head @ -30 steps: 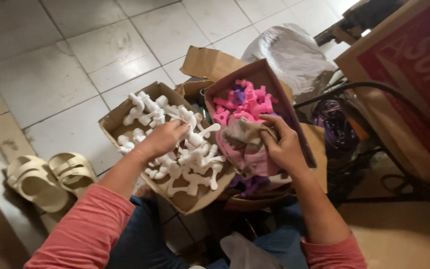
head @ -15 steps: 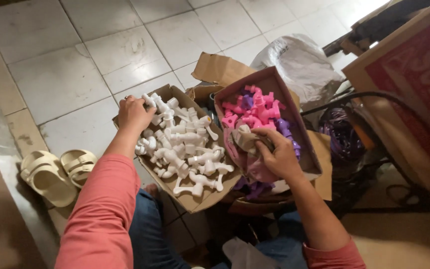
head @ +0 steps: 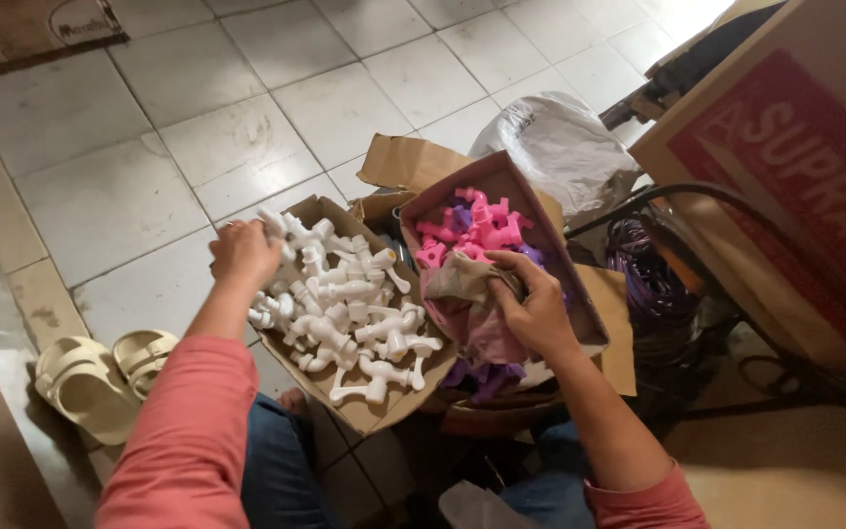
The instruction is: Sorting and cleaning small plastic faucet components by hand and placing them into boxes.
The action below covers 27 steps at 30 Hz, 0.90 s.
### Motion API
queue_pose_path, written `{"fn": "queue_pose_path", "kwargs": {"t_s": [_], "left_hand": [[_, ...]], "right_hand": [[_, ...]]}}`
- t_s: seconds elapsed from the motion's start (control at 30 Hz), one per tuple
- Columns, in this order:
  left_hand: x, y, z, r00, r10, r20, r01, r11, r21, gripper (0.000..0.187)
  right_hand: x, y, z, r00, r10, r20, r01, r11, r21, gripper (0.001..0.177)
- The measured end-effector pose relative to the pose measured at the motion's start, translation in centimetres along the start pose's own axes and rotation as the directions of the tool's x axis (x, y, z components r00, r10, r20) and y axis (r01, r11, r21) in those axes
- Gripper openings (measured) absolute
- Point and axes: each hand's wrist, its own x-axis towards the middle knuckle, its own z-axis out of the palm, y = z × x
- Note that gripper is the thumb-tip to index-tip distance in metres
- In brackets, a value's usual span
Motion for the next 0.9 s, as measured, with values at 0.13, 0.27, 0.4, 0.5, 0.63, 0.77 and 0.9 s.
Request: {"fn": "queue_pose_path", "kwargs": {"t_s": [0.13, 0.27, 0.4, 0.5, 0.63, 0.77, 0.9], "left_hand": [[-2.8, 3.0, -5.0, 0.995, -0.021, -0.098, -0.013, 0.940, -0.340, 0.040], [-11.3, 12.0, -10.0, 0.958, 0.237, -0.158, -0.279, 0.667, -0.691, 0.024], [-13.2, 18.9, -4.6, 0.925, 0.378, 0.019, -0.096, 0.283, -0.954, 0.039], [-14.5, 21.5, -2.6, 0.908, 0.410, 0.093, 0.161, -0.135, -0.978, 0.035], [-14.5, 21.8, -2.2, 0.892, 0.447, 0.062, 0.143, -0.151, -0.978, 0.036], [-14.7, 21.9, -1.2, 0.874, 0.484, 0.037, 0.142, -0.182, -0.973, 0.036], [-15.4, 21.7, -3.4, 0.853, 0.520, 0.049, 0.144, -0.143, -0.979, 0.039]], "right_hand": [[0.1, -0.5, -0.1, 0.990, 0.106, -0.089, -0.087, 0.978, 0.190, 0.036], [-0.5, 0.2, 0.4, 0.981, 0.105, -0.162, -0.036, 0.923, 0.383, 0.027], [-0.7, -3.1, 2.7, 0.966, -0.159, -0.206, 0.237, 0.866, 0.440, 0.030], [-1.3, -4.3, 3.2, 0.916, -0.294, -0.273, 0.384, 0.839, 0.386, 0.022], [-0.3, -3.8, 1.6, 0.896, -0.279, -0.347, 0.356, 0.917, 0.182, 0.021], [-0.7, -5.3, 1.2, 0.877, -0.251, -0.410, 0.350, 0.918, 0.185, 0.021], [-0.8, -3.1, 3.7, 0.844, -0.403, -0.353, 0.450, 0.891, 0.059, 0.020]]}}
